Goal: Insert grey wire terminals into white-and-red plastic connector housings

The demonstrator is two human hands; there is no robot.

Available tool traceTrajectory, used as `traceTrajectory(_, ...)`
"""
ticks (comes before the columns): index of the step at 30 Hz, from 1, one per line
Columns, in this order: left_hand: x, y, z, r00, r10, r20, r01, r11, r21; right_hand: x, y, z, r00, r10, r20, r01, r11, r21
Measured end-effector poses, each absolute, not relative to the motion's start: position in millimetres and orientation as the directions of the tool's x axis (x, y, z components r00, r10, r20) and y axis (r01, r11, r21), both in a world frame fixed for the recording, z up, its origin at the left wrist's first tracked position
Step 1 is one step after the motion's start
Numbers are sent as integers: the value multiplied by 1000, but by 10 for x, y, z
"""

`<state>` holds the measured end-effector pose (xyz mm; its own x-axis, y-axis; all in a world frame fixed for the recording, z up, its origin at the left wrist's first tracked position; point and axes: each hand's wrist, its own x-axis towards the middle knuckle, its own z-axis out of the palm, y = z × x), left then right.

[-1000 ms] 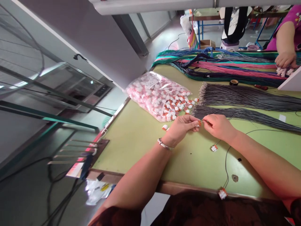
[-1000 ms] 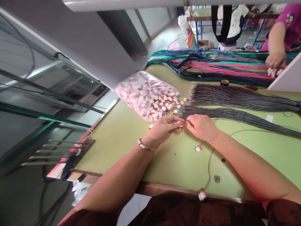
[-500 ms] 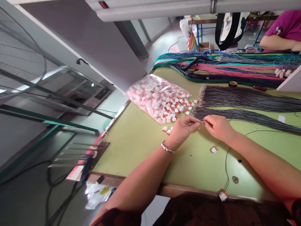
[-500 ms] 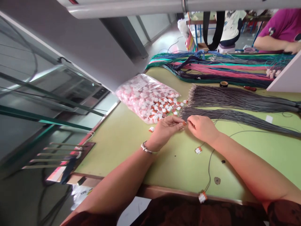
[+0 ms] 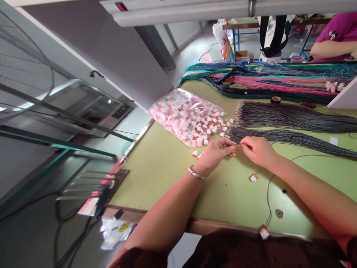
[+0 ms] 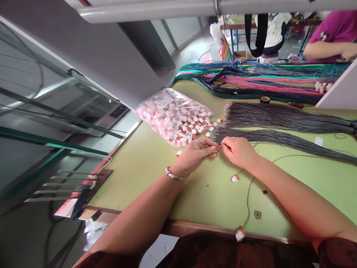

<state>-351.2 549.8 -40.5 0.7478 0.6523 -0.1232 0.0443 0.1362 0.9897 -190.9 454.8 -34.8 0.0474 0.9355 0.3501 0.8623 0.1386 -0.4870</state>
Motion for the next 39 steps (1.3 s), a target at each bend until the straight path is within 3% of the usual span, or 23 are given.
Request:
traceTrajectory(4, -3525, 5533, -398, 748, 651, -130, 20, 173, 985, -1969, 4544, -317, 30, 943, 333, 885, 130, -448)
traceTrajectory(9, -3447, 5387, -413, 512, 854, 93, 65, -147, 987, -2176, 4488, -377, 112, 950, 291, 974, -46, -223)
traceTrajectory(11, -3447, 5376, -414, 526, 847, 79, 66, -133, 989, -2149, 4491, -396, 116, 950, 289, 970, -46, -240)
traceTrajectory(15, -3513, 5482, -400, 727, 673, -132, 61, 128, 990, -1940, 4538, -370, 53, 954, 294, 901, 82, -426)
traceTrajectory(18, -3540, 5545, -392, 765, 625, -156, 50, 185, 982, -1869, 4563, -324, 17, 954, 301, 862, 139, -488)
traceTrajectory(25, -3451, 5397, -415, 524, 852, 11, 66, -53, 996, -2126, 4490, -358, 53, 945, 324, 967, 33, -253)
traceTrajectory(27, -3452, 5373, -409, 538, 843, 4, 65, -46, 997, -2129, 4479, -376, 86, 932, 353, 952, 27, -304)
traceTrajectory(33, -3507, 5410, -355, 650, 757, -69, 15, 78, 997, -1983, 4527, -410, 219, 941, 259, 707, 30, -707)
traceTrajectory(36, -3508, 5405, -344, 662, 746, -68, 17, 76, 997, -1969, 4548, -412, 251, 937, 244, 672, 12, -740)
traceTrajectory(39, -3499, 5380, -338, 647, 761, -52, 37, 37, 999, -1989, 4538, -379, 234, 924, 301, 749, 26, -662)
